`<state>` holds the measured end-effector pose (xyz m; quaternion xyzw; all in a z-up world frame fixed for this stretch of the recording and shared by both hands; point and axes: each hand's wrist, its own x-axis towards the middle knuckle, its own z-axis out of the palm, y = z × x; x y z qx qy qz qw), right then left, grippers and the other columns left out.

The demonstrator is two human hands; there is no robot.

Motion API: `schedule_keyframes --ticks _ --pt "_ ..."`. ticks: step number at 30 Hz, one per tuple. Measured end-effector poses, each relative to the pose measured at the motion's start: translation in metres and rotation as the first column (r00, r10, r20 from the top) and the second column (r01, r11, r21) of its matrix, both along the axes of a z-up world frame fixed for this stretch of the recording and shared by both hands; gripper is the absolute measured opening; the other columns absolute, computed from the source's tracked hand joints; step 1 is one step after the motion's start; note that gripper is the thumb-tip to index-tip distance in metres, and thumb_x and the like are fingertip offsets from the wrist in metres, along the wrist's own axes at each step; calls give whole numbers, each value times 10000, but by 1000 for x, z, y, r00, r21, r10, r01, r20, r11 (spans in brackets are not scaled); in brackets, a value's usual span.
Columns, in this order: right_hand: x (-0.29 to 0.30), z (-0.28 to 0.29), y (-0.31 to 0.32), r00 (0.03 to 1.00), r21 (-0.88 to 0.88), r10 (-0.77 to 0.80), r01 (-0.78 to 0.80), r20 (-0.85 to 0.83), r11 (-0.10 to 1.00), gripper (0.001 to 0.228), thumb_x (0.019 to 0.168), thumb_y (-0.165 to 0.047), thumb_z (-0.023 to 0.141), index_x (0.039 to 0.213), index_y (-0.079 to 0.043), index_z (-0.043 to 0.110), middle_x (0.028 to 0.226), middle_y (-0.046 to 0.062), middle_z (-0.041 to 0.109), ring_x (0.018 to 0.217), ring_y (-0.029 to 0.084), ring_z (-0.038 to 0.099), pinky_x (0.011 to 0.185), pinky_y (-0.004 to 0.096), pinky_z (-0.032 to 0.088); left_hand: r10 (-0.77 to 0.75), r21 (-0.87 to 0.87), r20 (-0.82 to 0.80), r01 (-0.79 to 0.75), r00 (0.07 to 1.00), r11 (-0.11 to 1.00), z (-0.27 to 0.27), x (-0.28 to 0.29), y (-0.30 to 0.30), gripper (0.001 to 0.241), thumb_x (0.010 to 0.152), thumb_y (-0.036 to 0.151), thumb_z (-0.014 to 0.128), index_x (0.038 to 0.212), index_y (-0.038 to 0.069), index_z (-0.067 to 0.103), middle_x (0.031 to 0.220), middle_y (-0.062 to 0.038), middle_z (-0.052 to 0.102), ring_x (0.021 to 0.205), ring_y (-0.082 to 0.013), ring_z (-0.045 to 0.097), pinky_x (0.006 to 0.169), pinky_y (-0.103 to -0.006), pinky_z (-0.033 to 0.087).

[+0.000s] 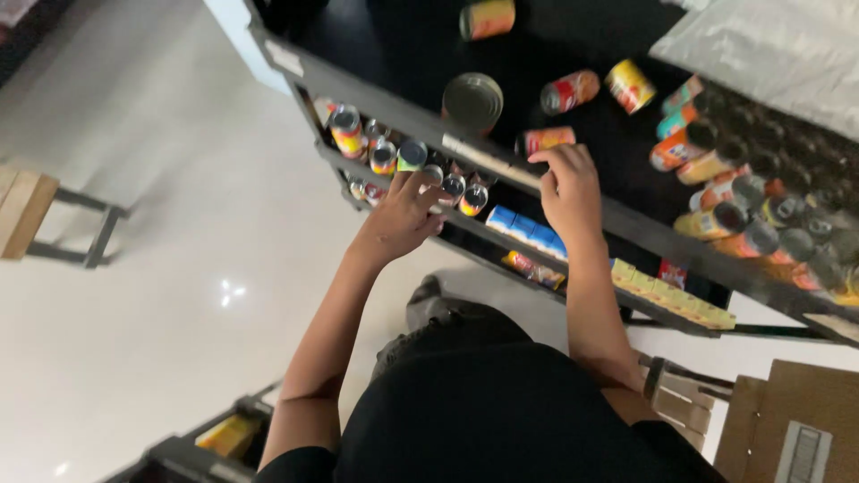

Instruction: The person is removing canned goods from a shelf and placing them into a cardboard box.

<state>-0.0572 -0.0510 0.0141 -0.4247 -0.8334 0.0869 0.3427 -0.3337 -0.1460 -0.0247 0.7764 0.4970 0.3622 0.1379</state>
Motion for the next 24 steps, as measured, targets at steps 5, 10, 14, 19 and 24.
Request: schedule_keyframes --ticks 5,10,14,19,24 --pt "-1 -22 64 996 12 15 -16 94 1000 444 812 69 594 1229 -81 626 1224 132 633 1155 364 570 975 446 484 22 88 18 -23 1000 996 4 -17 85 266 883 151 774 1141 150 711 1244 -79 620 1175 -334 569 987 -446 515" --pt "11 -81 123 952 -226 51 20 302 974 482 862 -131 658 1338 -120 579 1288 174 573 1282 385 476 1064 517 334 74 255 48 -84 996 963 -25 -32 177 223 896 138 767 1096 116 671 1187 -79 620 1104 -337 601 965 -452 531" --pt "5 -76 131 908 -300 69 64 413 952 573 706 -154 695 1273 -164 613 1320 161 563 1332 380 428 1089 506 290 136 164 -68 -123 988 979 -35 -34 246 481 866 273 809 1244 80 582 1230 -174 560 1117 -409 573 910 -490 540" --pt "-1 -49 105 984 -372 43 24 172 928 547 672 -36 711 1196 -133 589 1243 116 606 1267 297 541 1071 408 438 239 44 -357 -240 903 970 -71 -18 345 903 791 457 841 1452 4 425 1427 -247 460 1262 -445 511 924 -473 549" --pt "-4 -55 99 977 -428 -157 82 -143 900 569 814 -225 820 1247 -113 469 1178 27 619 1119 141 611 967 340 481 163 -159 -529 -287 833 945 -60 6 389 1052 803 529 806 1579 151 205 1544 -193 358 1406 -413 405 1011 -477 504"
